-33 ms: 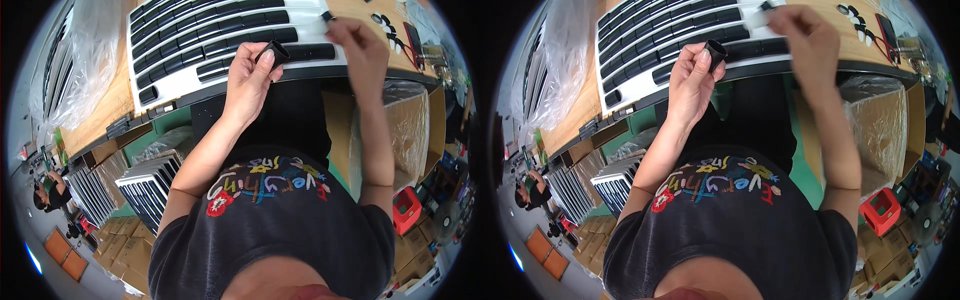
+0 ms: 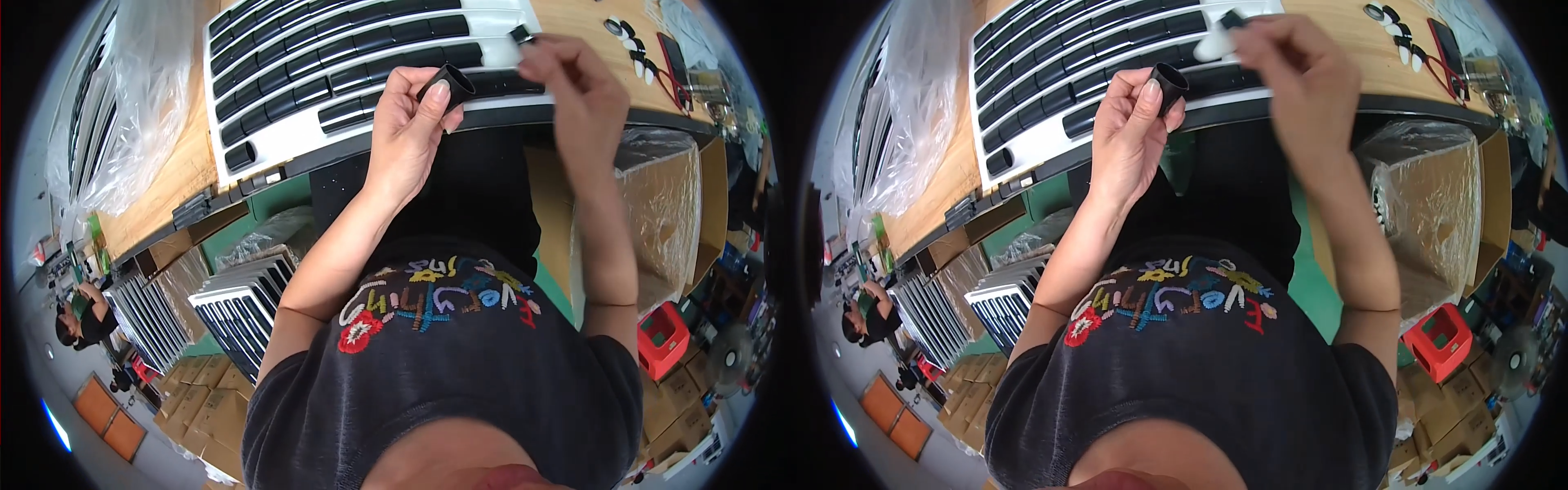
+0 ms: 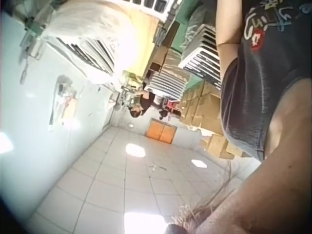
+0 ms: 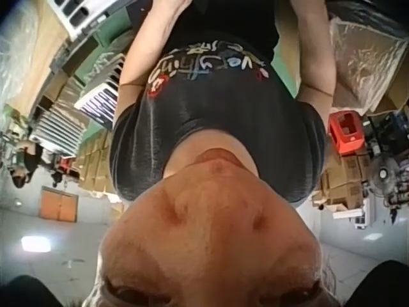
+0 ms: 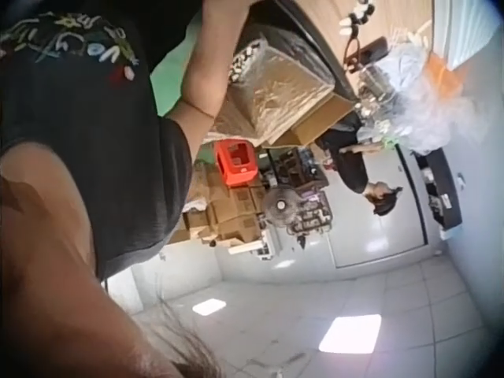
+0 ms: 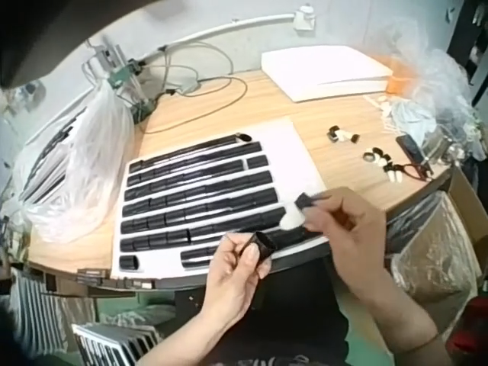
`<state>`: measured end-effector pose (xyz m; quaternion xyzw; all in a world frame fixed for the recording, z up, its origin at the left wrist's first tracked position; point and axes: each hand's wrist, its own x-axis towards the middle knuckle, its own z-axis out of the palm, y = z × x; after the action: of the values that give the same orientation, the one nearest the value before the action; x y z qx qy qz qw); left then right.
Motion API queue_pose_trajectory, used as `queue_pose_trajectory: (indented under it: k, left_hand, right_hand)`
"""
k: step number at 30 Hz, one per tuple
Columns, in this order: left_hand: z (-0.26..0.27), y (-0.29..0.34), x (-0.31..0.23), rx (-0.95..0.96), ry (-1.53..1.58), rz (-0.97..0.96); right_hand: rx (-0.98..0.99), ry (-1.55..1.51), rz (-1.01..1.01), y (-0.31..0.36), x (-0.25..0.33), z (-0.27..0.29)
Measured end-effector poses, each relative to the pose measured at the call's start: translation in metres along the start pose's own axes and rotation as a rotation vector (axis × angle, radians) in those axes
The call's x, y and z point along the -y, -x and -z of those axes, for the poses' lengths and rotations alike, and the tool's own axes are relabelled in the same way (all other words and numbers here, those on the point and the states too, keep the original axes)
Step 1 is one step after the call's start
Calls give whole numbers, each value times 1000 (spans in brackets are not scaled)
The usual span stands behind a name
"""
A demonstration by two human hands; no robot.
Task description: Assembling black plastic covers into white tray slots in a factory setting.
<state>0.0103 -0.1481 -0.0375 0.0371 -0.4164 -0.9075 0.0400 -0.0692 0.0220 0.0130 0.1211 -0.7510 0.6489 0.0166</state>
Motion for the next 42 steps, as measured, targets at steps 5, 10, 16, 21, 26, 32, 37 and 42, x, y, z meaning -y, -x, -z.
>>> queue_pose_trajectory:
  k: [5,10,16,21,26,32,37,42]
  left_hand:
    - [-9,-1,2,63,-115,-19]
    - [-11,6,-3,7,-179,-76]
    - [-20,21,-18,200,-216,52]
    - [-30,37,-28,245,-255,71]
    - [-34,57,-37,249,-501,62]
    - [-17,49,-20,91,-364,212]
    - [-2,31,-30,89,-392,89]
    - [62,39,-108,1,-1647,-284]
  right_hand:
    - [8,92,188,29,8,-19]
    - [142,352,315,35,18,-12]
    - [443,-167,-325,0,12,-19]
    - [542,-452,-549,25,11,-35]
    - [303,-353,-572,47,29,-43]
    - [376,-315,-433,42,-13,-50]
    - [364,11,-212,57,12,-32]
    - [-7,152,-221,21,-16,22]
